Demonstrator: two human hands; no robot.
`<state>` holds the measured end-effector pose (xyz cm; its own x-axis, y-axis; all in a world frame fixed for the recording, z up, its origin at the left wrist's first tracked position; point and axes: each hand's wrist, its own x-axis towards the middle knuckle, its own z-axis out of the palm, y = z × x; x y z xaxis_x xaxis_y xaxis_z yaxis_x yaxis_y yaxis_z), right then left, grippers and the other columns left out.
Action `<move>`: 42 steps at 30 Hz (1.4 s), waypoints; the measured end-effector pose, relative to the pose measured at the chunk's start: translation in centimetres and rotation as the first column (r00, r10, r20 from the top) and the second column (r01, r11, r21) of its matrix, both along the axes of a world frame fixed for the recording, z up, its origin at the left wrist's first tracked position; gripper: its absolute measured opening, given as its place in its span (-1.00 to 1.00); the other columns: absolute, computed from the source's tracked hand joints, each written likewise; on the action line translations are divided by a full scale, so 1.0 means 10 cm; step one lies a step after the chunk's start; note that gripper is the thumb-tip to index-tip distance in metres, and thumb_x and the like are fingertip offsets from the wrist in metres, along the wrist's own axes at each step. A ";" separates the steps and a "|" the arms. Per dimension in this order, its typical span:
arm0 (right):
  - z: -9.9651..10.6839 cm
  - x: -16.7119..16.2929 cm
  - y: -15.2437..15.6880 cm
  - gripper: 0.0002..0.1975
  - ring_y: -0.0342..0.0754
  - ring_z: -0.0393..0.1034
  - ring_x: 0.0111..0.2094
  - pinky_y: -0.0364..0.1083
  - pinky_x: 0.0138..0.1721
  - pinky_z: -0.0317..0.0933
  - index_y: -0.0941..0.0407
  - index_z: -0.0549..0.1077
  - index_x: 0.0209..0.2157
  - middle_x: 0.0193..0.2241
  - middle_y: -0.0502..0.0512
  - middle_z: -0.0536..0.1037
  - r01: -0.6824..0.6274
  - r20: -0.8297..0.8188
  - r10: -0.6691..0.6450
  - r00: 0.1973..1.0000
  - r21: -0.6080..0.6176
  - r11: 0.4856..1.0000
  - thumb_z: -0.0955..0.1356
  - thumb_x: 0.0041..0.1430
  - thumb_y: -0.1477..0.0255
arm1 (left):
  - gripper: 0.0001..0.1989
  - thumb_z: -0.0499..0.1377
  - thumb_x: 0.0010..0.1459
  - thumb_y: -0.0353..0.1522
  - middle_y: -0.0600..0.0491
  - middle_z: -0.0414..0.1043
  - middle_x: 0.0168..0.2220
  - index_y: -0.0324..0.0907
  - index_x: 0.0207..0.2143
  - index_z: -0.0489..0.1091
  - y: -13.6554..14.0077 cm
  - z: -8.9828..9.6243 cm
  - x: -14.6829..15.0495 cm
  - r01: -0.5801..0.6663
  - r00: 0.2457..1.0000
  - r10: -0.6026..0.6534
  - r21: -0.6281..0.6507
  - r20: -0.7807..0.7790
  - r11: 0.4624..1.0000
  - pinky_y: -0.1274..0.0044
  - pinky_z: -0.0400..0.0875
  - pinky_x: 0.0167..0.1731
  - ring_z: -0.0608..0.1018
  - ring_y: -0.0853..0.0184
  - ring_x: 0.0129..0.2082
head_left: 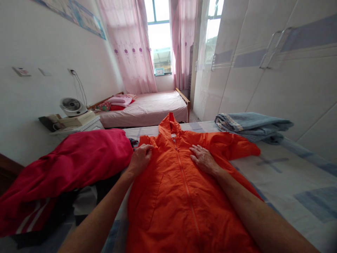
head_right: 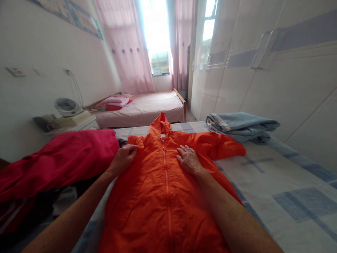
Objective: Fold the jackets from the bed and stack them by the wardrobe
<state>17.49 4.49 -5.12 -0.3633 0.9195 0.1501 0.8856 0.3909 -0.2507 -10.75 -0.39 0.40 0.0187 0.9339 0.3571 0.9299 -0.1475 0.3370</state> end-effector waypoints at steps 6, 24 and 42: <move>0.01 0.00 -0.01 -0.51 0.02 -0.05 0.25 0.02 0.21 -0.15 0.17 0.25 0.15 0.22 0.16 0.16 0.007 -0.009 -0.007 1.000 -0.012 1.000 0.13 0.23 0.29 | -0.75 0.04 0.14 -0.41 0.10 0.48 -0.23 -0.04 -0.20 0.47 -0.24 -0.12 0.30 0.181 0.984 -0.180 0.039 -0.017 0.983 0.59 0.36 -0.19 0.52 0.36 -0.24; 0.02 0.00 -0.02 -0.51 0.03 -0.04 0.24 0.02 0.21 -0.14 0.19 0.26 0.14 0.22 0.16 0.17 0.009 -0.006 -0.009 1.000 0.003 1.000 0.14 0.23 0.31 | -0.79 0.01 0.10 -0.32 -0.02 0.43 -0.35 -0.26 -0.27 0.30 0.21 0.03 -0.45 -0.387 0.869 0.269 0.232 0.415 0.892 0.48 0.41 -0.36 0.49 0.30 -0.39; 0.02 0.00 -0.02 -0.51 0.02 -0.05 0.25 0.02 0.21 -0.14 0.19 0.26 0.14 0.22 0.17 0.17 0.007 -0.011 -0.007 1.000 -0.002 1.000 0.13 0.23 0.31 | -0.58 0.11 0.07 -0.40 -0.18 0.20 0.10 -0.19 0.03 0.20 -0.64 -0.05 -0.22 0.101 0.994 -0.064 0.490 -0.092 0.866 0.23 0.18 0.09 0.26 0.09 0.13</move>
